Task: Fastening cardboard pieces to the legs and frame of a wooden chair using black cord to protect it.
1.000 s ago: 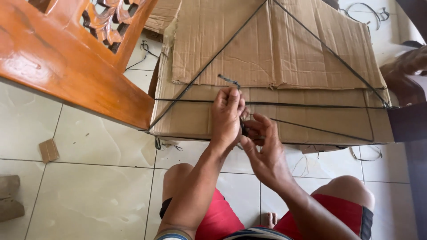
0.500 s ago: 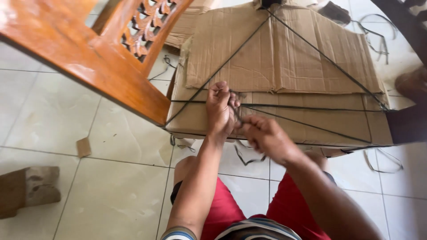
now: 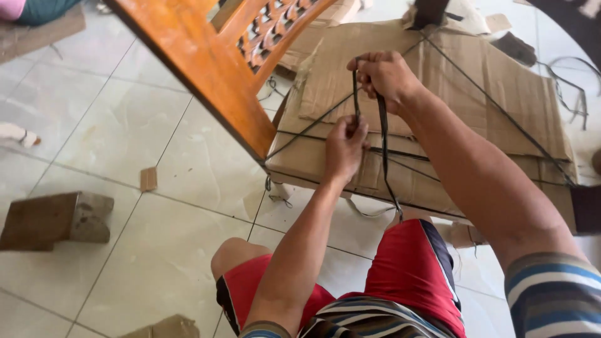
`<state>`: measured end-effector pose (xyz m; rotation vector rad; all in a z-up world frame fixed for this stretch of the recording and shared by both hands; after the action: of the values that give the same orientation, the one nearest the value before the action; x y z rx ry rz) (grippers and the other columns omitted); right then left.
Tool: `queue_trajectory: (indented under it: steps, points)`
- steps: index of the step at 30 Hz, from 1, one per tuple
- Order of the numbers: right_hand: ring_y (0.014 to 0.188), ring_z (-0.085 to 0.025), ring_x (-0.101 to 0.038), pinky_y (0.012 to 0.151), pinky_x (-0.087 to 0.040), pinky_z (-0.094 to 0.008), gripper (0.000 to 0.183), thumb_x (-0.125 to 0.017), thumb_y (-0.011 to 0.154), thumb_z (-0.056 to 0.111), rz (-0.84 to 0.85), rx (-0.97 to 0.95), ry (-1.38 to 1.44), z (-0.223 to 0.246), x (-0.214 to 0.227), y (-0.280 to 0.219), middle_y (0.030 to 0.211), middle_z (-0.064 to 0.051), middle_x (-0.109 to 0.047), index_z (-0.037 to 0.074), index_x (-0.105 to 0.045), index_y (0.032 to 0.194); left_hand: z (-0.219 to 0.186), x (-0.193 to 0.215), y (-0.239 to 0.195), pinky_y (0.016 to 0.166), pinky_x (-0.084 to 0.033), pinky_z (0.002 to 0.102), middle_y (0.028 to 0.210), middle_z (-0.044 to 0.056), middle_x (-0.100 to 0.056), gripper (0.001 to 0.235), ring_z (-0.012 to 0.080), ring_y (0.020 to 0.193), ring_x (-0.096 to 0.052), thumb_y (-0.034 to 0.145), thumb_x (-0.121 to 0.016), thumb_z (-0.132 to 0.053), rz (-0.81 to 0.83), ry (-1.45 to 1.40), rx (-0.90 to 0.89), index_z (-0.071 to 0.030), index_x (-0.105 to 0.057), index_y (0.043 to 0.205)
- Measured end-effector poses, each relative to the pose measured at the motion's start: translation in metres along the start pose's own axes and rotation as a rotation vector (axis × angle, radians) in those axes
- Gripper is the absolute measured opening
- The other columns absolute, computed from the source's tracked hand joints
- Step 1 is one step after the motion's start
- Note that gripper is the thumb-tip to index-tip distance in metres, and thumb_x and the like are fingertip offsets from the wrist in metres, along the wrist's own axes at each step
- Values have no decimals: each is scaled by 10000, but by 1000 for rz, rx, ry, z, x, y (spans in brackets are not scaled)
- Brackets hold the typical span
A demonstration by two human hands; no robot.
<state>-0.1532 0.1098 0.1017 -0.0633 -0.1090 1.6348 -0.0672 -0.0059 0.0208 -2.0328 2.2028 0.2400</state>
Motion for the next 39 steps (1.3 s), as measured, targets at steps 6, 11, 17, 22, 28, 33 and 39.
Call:
queue_trajectory:
  steps: [6, 11, 17, 22, 28, 33, 39]
  points:
    - [500, -74, -383, 400, -279, -219, 212, -440, 997, 11, -1, 53, -92, 3, -21, 82, 690, -12, -517, 12, -651, 1021, -20, 22, 20, 791, -529, 437, 1012, 164, -679, 195, 336, 923, -664, 914, -584, -53, -266, 682, -452, -42, -632, 1103]
    - [470, -84, -426, 397, -346, -209, 183, -549, 1095, 73, 156, -158, -343, 1, -28, 103, 689, -29, -551, -23, -704, 1079, -21, 11, 47, 998, -466, 478, 1277, 144, -645, 396, 320, 1180, -591, 981, -605, -272, -246, 1118, -397, -56, -582, 1312]
    - [510, -102, -422, 443, -303, -235, 250, -501, 1103, 56, 144, -275, -477, -28, -14, 139, 683, -63, -572, -41, -699, 984, 8, -15, 98, 871, -439, 459, 1108, 77, -673, 282, 275, 1044, -596, 939, -656, -368, -157, 1334, -230, -135, -712, 1089]
    - [495, -85, -425, 430, -307, -219, 243, -532, 1088, 80, 206, -265, -412, -60, -7, 159, 672, -62, -584, -43, -715, 986, -9, -31, 97, 573, -427, 499, 820, 151, -595, 33, 369, 742, -566, 942, -575, -83, -248, 1193, -670, -53, -573, 926]
    - [515, -65, -466, 436, -316, -175, 232, -584, 1071, 105, 256, -259, -370, -76, -13, 171, 674, -41, -610, 1, -742, 935, -11, -37, 104, 503, -473, 554, 849, 170, -644, 231, 403, 686, -655, 983, -498, -201, -103, 1032, -467, -37, -661, 976]
    - [518, -81, -488, 450, -371, -174, 222, -576, 1049, 78, 264, -300, -336, -93, -18, 182, 657, -60, -612, 2, -728, 907, 4, -52, 102, 581, -481, 504, 904, 173, -641, 138, 380, 742, -621, 859, -639, -152, -107, 1086, -520, -24, -661, 907]
    - [515, -103, -508, 453, -394, -203, 226, -588, 1052, 87, 299, -280, -442, -93, -19, 188, 661, -58, -627, 8, -746, 911, 0, -64, 87, 572, -463, 457, 813, 161, -646, 112, 342, 668, -632, 741, -701, -47, -188, 1137, -585, -38, -647, 839]
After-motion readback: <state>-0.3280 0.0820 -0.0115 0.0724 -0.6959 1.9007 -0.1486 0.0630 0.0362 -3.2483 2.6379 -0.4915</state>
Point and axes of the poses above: each hand's wrist, its own y-axis towards the middle knuckle, its own x-axis out of the back of the hand, z = x × y, the point moved 8 cm from there along y, towards the middle knuckle
